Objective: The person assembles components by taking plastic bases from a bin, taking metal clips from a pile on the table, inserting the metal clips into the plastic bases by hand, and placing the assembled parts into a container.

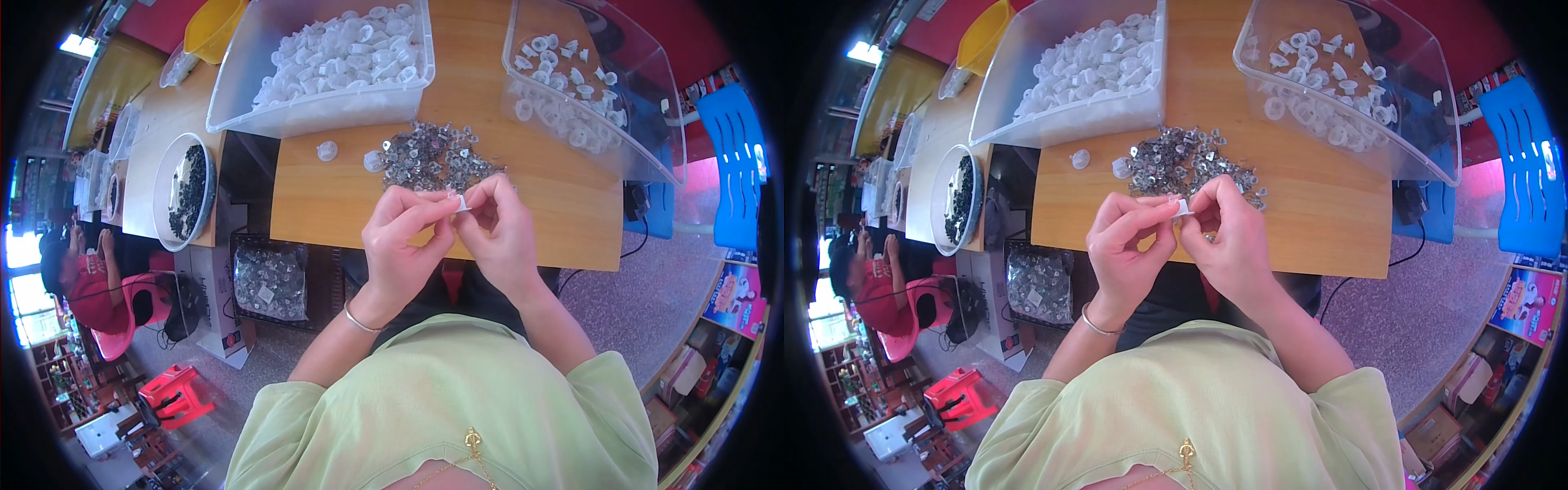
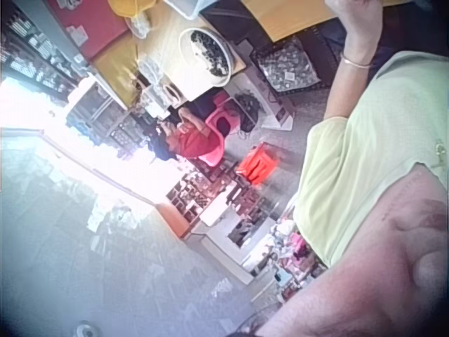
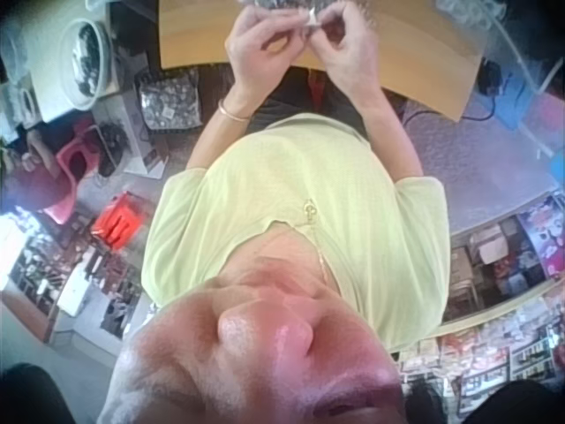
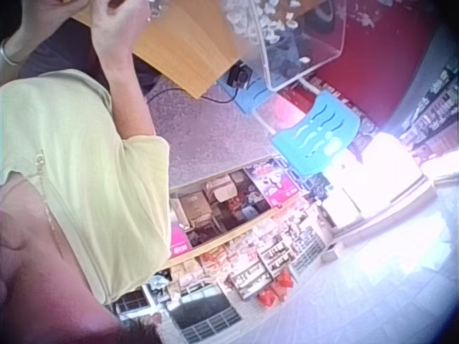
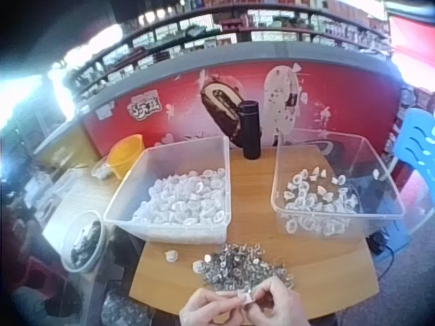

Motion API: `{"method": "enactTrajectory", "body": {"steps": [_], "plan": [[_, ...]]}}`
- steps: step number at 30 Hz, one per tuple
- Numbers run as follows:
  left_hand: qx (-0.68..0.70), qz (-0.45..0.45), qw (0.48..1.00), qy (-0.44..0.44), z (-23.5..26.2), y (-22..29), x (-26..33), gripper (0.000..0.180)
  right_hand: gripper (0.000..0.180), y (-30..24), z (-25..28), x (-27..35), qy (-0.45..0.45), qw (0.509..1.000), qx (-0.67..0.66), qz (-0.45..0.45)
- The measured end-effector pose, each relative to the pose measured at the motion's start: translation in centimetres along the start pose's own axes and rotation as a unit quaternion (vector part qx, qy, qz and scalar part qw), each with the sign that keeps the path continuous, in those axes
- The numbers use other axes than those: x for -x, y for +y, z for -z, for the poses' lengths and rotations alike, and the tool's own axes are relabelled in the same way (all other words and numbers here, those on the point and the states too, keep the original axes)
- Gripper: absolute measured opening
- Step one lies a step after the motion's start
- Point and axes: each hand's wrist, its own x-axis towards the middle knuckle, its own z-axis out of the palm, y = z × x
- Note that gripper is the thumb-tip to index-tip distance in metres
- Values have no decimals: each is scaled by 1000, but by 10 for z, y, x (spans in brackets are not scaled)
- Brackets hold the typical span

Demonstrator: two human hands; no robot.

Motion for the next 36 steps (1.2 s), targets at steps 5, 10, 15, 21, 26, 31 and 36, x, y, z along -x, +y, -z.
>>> {"method": "enactTrajectory", "body": {"steps": [5, 10, 15, 21, 26, 31, 36], "plan": [[7, -3, 1000, -9, 0, -5, -1, 29, 16, 0, 0, -1, 6, 1000, 21, 2], [122, 141, 982, -18, 5, -1, -7, 25, 15, -10, 9, -5, -51, 997, -31, -51], [166, 172, 971, -32, 6, -5, -12, 23, 16, -24, 15, -8, -84, 994, -23, -62], [171, 192, 966, -28, 2, -5, -17, 20, 16, -28, 16, -10, -77, 995, 14, -56], [148, 189, 970, -34, 1, -7, -17, 21, 16, -25, 18, -13, -95, 994, 26, -43], [185, 203, 960, -53, 0, -4, -22, 22, 15, -23, 22, -15, -70, 996, 2, -60], [162, 197, 965, -53, -2, -4, -23, 21, 13, -26, 23, -13, -71, 997, 22, -31]]}}
